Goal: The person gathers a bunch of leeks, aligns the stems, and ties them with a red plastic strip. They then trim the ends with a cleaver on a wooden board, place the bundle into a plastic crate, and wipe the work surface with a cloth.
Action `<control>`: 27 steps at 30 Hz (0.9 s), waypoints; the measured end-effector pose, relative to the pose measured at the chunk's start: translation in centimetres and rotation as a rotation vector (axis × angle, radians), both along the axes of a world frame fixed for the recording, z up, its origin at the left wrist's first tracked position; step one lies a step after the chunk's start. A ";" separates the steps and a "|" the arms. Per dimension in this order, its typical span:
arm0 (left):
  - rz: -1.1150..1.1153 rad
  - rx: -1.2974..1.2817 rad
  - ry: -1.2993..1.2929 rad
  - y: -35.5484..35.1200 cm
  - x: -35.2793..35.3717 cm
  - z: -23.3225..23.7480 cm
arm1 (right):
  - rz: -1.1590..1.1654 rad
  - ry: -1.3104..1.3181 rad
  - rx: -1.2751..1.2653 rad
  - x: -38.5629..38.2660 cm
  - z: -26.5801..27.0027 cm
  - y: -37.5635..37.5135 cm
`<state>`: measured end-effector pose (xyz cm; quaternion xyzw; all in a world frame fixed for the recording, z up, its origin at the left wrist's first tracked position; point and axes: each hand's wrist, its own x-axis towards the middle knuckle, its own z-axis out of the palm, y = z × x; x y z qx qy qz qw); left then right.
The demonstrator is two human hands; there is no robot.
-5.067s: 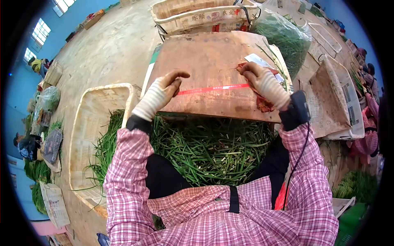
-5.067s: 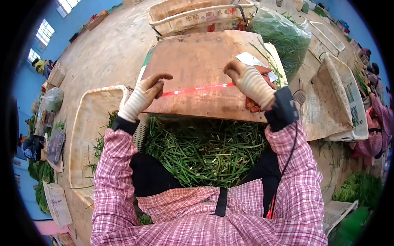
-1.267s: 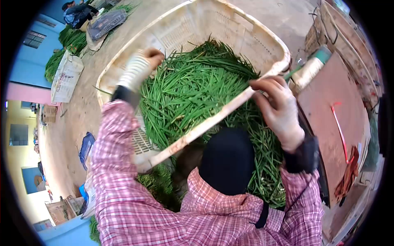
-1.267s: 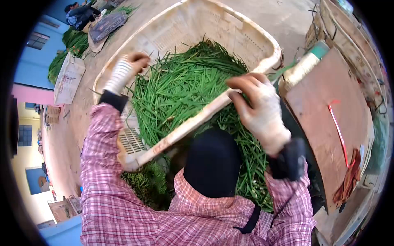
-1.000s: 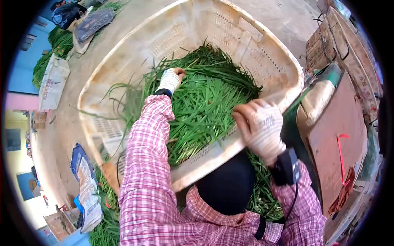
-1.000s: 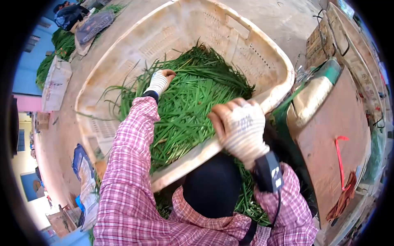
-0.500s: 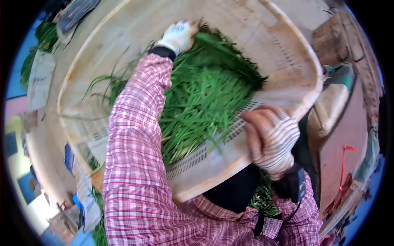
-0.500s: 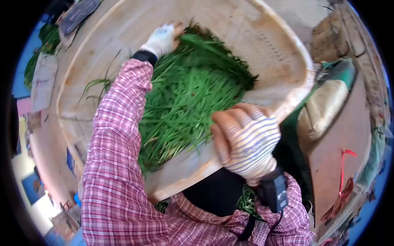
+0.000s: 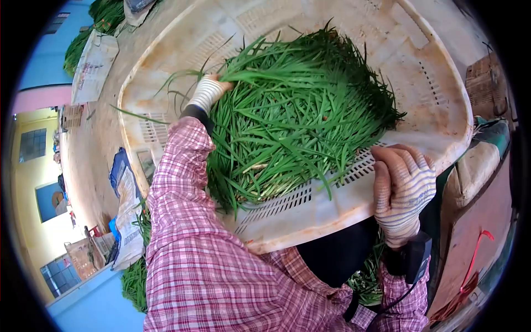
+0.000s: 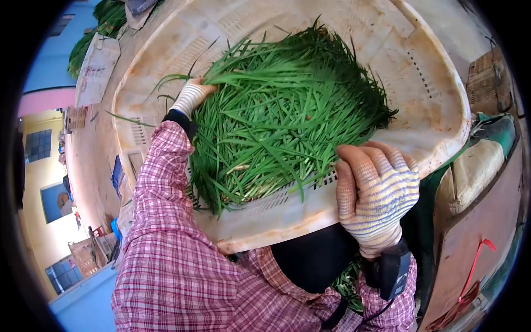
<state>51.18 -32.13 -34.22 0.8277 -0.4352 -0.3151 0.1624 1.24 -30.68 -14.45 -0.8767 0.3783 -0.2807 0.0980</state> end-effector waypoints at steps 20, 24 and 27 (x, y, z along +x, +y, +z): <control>-0.796 -0.309 0.420 3.5 -32.3 13.2 | 0.282 0.221 -0.046 0.5 2.7 -1.1; -0.652 0.175 0.849 5.0 -27.8 22.6 | 0.380 0.312 0.496 0.8 3.8 -1.5; -0.511 0.067 0.774 3.3 -20.9 20.5 | 0.262 0.145 0.438 0.6 1.7 -1.1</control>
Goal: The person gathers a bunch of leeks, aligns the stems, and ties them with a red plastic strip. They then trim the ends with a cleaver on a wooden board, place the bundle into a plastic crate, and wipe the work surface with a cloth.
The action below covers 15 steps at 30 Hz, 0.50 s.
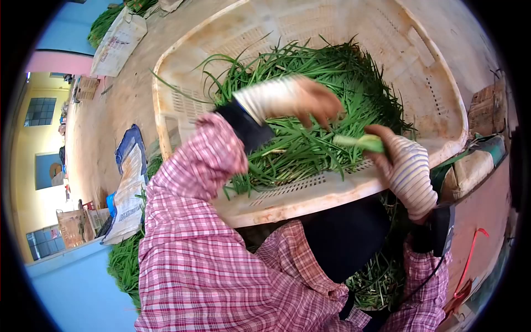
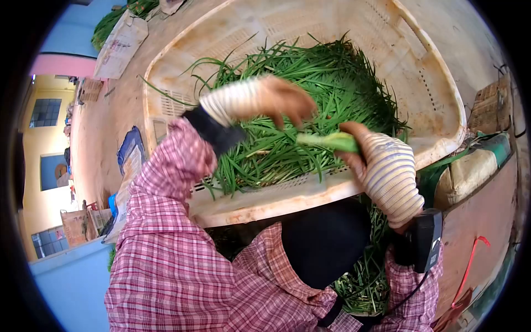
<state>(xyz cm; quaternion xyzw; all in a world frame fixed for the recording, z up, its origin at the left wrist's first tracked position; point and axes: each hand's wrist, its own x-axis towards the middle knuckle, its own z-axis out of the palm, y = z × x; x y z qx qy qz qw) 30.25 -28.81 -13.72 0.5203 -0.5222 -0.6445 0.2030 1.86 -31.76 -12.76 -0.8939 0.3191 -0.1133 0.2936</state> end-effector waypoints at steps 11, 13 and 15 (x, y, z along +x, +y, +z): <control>0.699 0.352 -0.640 0.3 10.1 -20.8 | -0.258 -0.060 -0.015 0.8 -0.2 0.4; 0.747 0.395 -0.614 -1.2 11.7 -22.5 | -0.271 -0.061 -0.013 0.8 -0.2 0.4; 0.834 0.492 -0.492 -1.6 11.0 -20.6 | -0.273 -0.065 -0.020 0.8 -0.1 0.4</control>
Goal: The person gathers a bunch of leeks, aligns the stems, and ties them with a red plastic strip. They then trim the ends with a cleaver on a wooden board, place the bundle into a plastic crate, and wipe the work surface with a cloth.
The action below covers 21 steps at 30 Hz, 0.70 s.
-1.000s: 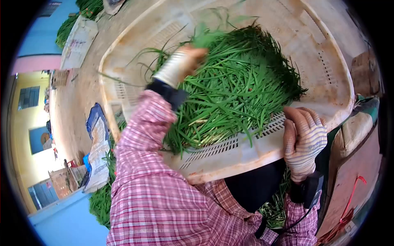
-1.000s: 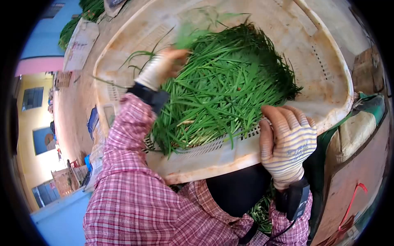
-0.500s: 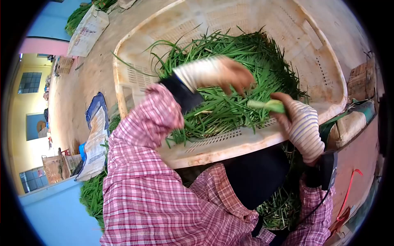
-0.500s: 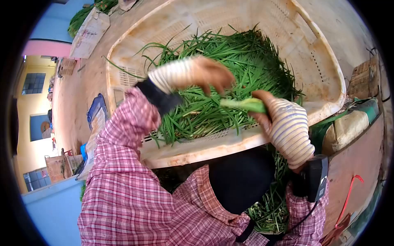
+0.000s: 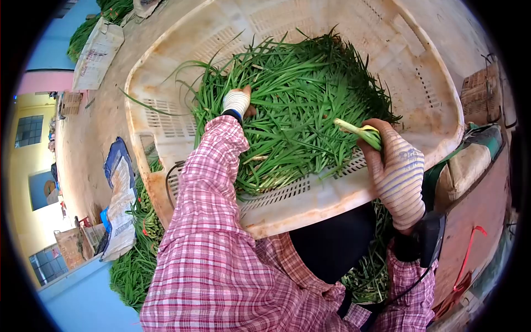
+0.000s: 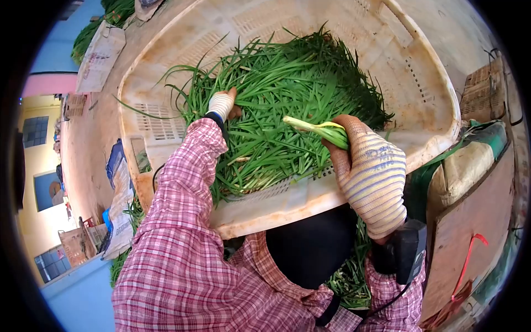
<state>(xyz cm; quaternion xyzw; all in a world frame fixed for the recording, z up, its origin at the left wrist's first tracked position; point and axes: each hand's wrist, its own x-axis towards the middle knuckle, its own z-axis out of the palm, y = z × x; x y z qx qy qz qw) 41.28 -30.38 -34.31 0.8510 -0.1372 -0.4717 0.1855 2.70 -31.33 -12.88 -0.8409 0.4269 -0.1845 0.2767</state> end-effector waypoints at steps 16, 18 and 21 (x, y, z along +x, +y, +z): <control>-0.311 -1.408 0.195 -0.1 -17.5 20.0 | -0.403 -0.864 0.368 -1.4 -0.6 -1.3; -0.345 -1.373 0.375 0.6 -19.0 20.9 | -0.412 -0.826 0.229 -2.1 1.2 -2.3; -0.371 -1.338 0.422 1.4 -20.6 21.6 | -0.398 -1.005 0.154 -2.8 4.8 -3.7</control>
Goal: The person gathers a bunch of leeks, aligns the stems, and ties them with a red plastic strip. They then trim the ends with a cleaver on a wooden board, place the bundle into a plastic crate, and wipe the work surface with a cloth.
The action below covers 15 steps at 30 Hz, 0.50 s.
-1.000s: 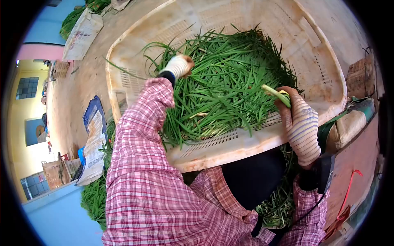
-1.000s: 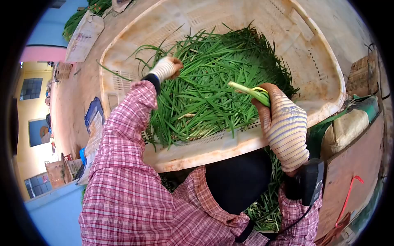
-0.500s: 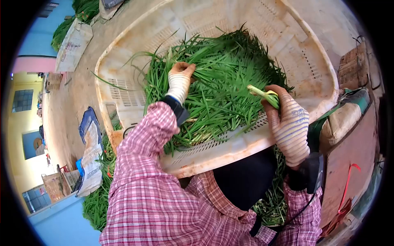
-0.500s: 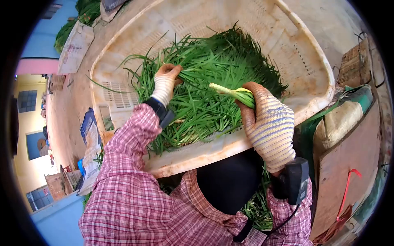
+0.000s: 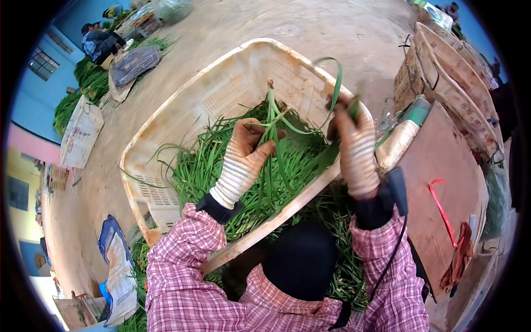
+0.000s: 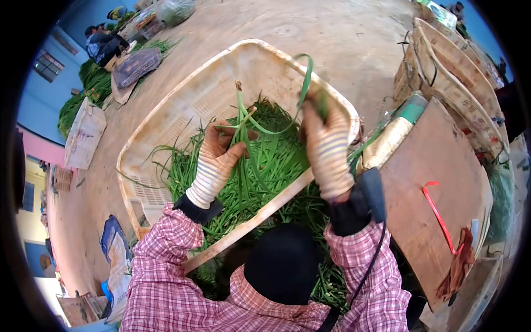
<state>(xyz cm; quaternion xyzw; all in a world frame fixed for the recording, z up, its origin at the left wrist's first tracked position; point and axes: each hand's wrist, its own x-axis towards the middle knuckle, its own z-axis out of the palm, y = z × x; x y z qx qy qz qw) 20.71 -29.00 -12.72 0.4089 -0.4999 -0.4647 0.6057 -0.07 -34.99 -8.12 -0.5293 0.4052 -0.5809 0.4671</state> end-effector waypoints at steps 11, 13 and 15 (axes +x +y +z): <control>0.230 0.139 -0.052 -0.9 5.2 0.6 | -0.515 -0.245 -0.259 -8.9 4.6 -0.9; 0.197 0.058 -0.038 -1.4 6.2 1.0 | -0.356 0.023 -0.125 -8.5 4.7 -0.6; 0.094 0.032 -0.021 -1.6 4.4 1.6 | 0.039 0.297 -0.123 -5.0 2.4 -1.0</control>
